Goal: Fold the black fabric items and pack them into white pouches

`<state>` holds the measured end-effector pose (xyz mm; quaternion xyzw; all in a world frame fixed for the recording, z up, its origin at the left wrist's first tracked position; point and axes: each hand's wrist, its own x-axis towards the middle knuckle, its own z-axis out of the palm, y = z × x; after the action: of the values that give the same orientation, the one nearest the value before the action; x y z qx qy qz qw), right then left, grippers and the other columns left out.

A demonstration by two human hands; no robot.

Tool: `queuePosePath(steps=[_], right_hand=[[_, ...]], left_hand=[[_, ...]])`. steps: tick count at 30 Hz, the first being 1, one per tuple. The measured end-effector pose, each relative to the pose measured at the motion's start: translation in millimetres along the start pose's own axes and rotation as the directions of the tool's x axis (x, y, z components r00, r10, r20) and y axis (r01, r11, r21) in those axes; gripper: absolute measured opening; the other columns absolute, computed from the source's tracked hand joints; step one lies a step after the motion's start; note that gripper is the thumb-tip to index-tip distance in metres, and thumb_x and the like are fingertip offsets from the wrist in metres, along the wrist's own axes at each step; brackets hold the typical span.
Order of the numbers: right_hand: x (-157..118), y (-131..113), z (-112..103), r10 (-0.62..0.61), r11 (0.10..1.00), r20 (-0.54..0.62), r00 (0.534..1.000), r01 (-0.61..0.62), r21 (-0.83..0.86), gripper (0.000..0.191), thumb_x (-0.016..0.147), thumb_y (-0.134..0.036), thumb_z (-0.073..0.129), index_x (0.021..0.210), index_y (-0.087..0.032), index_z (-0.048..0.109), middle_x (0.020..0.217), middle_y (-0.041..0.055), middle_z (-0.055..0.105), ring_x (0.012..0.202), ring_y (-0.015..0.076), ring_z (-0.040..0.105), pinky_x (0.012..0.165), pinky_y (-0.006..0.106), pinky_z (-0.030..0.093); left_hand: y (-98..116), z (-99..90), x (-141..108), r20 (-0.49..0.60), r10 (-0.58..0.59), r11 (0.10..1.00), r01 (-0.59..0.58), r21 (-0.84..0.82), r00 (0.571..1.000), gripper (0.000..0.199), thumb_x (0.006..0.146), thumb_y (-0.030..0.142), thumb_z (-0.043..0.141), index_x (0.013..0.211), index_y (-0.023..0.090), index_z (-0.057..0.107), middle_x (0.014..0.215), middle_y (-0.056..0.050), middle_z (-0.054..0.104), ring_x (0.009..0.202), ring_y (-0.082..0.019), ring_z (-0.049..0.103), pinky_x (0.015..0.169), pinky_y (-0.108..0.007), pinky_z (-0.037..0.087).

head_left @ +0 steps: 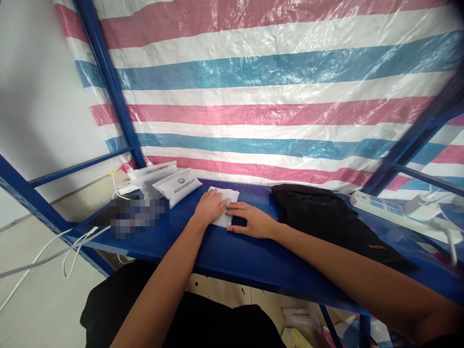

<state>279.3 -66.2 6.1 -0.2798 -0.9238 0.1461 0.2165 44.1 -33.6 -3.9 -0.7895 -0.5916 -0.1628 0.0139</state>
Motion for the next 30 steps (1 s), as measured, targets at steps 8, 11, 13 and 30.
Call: queuePosePath(steps=[8,11,13,30], right_hand=[[-0.2,-3.0,-3.9,-0.07,0.996,-0.066,0.995,0.066,-0.056,0.07,0.092,-0.072,0.079,0.146,-0.028,0.075,0.157,0.0145,0.064,0.149,0.0384,0.056,0.128,0.058,0.046],[0.1,-7.0,-6.7,-0.102,0.993,-0.079,0.992,0.097,-0.064,0.063,0.092,-0.072,0.078,0.137,-0.027,0.08,0.143,0.0143,0.069,0.135,0.0361,0.063,0.117,0.053,0.056],[0.7,-8.5,-7.8,-0.112,0.993,-0.064,0.992,0.109,-0.055,0.057,0.094,-0.072,0.077,0.13,-0.028,0.084,0.132,0.0135,0.072,0.125,0.0346,0.066,0.111,0.052,0.059],[3.5,-5.6,-6.3,-0.057,0.991,-0.111,0.992,0.07,0.114,0.054,0.106,-0.052,0.069,0.156,-0.033,0.063,0.159,0.0111,0.063,0.146,0.0348,0.062,0.124,0.055,0.053]], left_hand=[[-27.0,-43.8,-9.5,-0.462,-0.246,0.953,0.299,0.044,0.852,0.039,0.108,0.03,0.047,0.137,0.019,0.071,0.163,-0.015,0.055,0.164,-0.038,0.031,0.138,-0.062,0.016],[-46.1,-49.1,-15.0,-0.46,-0.357,0.901,0.43,0.061,0.813,0.05,0.1,0.027,0.059,0.149,0.017,0.062,0.166,-0.019,0.049,0.164,-0.043,0.03,0.135,-0.067,0.017],[-55.8,-50.7,-17.0,-0.386,-0.416,0.878,0.474,0.067,0.824,0.059,0.096,0.023,0.064,0.154,0.016,0.059,0.162,-0.021,0.052,0.155,-0.042,0.043,0.13,-0.062,0.031],[-26.8,-48.4,-8.4,-0.678,0.086,0.996,-0.07,0.05,0.73,0.051,0.1,0.023,0.068,0.151,0.024,0.065,0.147,-0.013,0.07,0.132,-0.037,0.062,0.115,-0.053,0.043]])
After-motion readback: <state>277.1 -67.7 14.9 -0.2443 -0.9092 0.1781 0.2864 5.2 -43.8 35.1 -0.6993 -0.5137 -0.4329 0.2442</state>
